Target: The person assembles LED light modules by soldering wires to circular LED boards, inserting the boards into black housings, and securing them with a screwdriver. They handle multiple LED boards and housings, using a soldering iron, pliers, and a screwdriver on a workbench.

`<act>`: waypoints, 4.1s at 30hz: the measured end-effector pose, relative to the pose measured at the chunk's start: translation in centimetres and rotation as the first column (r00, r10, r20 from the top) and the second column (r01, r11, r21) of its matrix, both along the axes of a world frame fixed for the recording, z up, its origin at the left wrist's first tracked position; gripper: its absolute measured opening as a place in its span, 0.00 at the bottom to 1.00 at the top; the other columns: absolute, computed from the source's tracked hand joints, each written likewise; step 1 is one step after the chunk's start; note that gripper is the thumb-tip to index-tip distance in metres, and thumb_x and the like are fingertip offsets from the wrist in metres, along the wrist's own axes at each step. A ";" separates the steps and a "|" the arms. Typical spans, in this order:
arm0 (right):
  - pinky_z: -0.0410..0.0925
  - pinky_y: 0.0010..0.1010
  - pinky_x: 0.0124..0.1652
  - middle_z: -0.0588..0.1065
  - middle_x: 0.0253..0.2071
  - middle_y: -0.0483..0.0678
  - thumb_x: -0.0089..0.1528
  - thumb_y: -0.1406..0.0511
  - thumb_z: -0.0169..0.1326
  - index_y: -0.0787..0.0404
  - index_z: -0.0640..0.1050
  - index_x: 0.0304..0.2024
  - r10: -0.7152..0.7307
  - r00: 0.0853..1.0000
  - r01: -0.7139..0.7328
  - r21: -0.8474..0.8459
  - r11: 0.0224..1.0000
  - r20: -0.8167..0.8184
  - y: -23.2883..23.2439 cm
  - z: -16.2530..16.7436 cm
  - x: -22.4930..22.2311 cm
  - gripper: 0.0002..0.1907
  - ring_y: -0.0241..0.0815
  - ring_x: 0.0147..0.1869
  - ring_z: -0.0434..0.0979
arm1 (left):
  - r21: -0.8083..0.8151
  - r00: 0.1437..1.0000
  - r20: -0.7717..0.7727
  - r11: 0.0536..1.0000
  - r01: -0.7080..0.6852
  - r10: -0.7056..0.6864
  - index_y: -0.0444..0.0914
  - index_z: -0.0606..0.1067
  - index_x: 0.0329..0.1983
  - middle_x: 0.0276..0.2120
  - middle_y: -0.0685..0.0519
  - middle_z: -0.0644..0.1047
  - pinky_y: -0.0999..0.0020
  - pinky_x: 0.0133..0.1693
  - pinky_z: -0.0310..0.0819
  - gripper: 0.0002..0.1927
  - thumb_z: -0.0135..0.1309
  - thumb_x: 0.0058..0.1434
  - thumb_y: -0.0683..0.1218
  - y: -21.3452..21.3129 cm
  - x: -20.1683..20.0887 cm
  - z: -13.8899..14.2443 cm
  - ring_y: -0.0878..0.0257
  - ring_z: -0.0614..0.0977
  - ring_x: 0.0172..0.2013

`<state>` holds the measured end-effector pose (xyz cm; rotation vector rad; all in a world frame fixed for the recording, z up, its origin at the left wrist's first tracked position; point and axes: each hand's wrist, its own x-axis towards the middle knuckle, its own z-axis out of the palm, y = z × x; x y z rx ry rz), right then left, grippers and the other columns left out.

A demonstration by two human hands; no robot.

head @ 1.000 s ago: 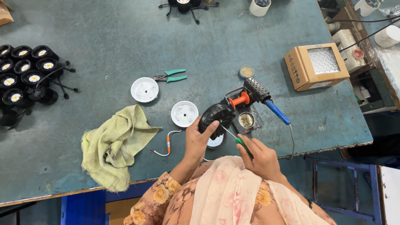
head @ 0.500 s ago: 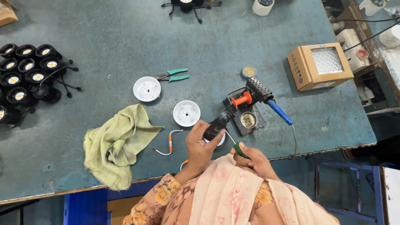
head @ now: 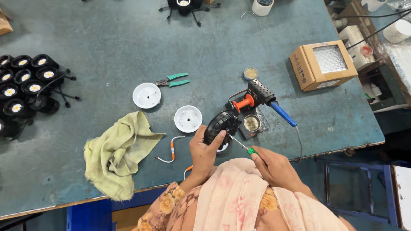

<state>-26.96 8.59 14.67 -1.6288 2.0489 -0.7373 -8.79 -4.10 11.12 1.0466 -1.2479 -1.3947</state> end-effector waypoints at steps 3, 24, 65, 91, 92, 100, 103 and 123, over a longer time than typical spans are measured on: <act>0.74 0.37 0.38 0.82 0.40 0.54 0.64 0.61 0.53 0.62 0.80 0.48 0.015 1.000 -0.016 -0.078 0.997 -0.009 0.6 0.3 -0.6 0.15 0.53 0.39 0.84 | 0.135 0.990 -0.143 0.991 0.007 0.013 0.32 0.79 0.40 0.31 0.56 0.78 0.74 0.35 0.71 0.11 0.64 0.61 0.45 -1.1 0.0 -0.6 0.72 0.75 0.31; 0.71 0.29 0.36 0.79 0.35 0.50 0.65 0.61 0.53 0.61 0.80 0.52 0.028 0.974 -0.025 -0.014 1.000 0.226 -0.7 0.9 -0.3 0.16 0.40 0.33 0.79 | -0.003 0.998 -0.049 0.999 -0.046 0.046 0.33 0.75 0.35 0.28 0.60 0.71 0.76 0.31 0.66 0.10 0.64 0.61 0.44 -0.8 1.0 0.9 0.74 0.70 0.28; 0.57 0.22 0.19 0.71 0.23 0.42 0.67 0.62 0.51 0.66 0.78 0.41 -0.178 0.647 0.054 0.188 0.981 0.741 -3.2 -3.1 1.3 0.12 0.27 0.17 0.63 | -0.396 0.975 0.121 0.891 0.222 -0.188 0.34 0.80 0.39 0.33 0.51 0.75 0.69 0.34 0.72 0.11 0.67 0.56 0.43 1.2 0.6 1.1 0.62 0.78 0.32; 0.54 0.21 0.20 0.69 0.23 0.42 0.70 0.64 0.48 0.66 0.78 0.41 -0.129 0.439 0.108 0.090 0.990 0.889 -2.1 -6.0 0.3 0.11 0.27 0.19 0.60 | -0.628 0.844 0.537 0.672 0.392 0.010 0.39 0.78 0.50 0.42 0.50 0.75 0.58 0.43 0.72 0.17 0.64 0.57 0.45 -7.9 -2.9 -7.2 0.51 0.78 0.42; 0.54 0.21 0.20 0.68 0.22 0.42 0.70 0.64 0.48 0.66 0.78 0.40 -0.114 0.445 0.112 0.072 0.991 0.888 -1.9 -6.1 0.3 0.11 0.27 0.19 0.59 | -0.657 0.833 0.551 0.636 0.405 0.040 0.39 0.78 0.50 0.42 0.50 0.75 0.58 0.43 0.72 0.18 0.65 0.57 0.45 -8.4 -3.4 -7.5 0.52 0.78 0.42; 0.63 0.23 0.24 0.73 0.25 0.45 0.69 0.62 0.49 0.65 0.76 0.38 -0.152 0.395 0.158 0.096 0.983 0.906 -0.8 -5.9 -0.5 0.12 0.30 0.22 0.69 | -0.730 0.814 0.558 0.564 0.386 0.165 0.40 0.78 0.52 0.45 0.53 0.75 0.58 0.47 0.70 0.20 0.66 0.54 0.43 -9.9 -2.7 -7.3 0.56 0.77 0.48; 0.63 0.23 0.25 0.74 0.26 0.45 0.69 0.62 0.49 0.65 0.76 0.38 -0.148 0.360 0.145 0.102 0.984 0.921 -1.2 -6.1 -0.4 0.12 0.31 0.23 0.69 | -0.743 0.693 0.631 0.527 0.412 0.349 0.43 0.79 0.49 0.43 0.57 0.76 0.53 0.52 0.64 0.20 0.66 0.52 0.46 -10.3 -2.1 -7.7 0.58 0.76 0.52; 0.58 0.21 0.20 0.75 0.24 0.45 0.68 0.61 0.51 0.66 0.79 0.36 -0.155 0.483 0.026 0.163 0.986 0.862 -3.1 -6.2 0.4 0.14 0.28 0.19 0.68 | 0.029 0.770 0.031 0.770 0.637 -0.638 0.36 0.82 0.40 0.34 0.57 0.79 0.74 0.37 0.72 0.15 0.66 0.57 0.51 -2.3 0.0 -0.6 0.69 0.79 0.33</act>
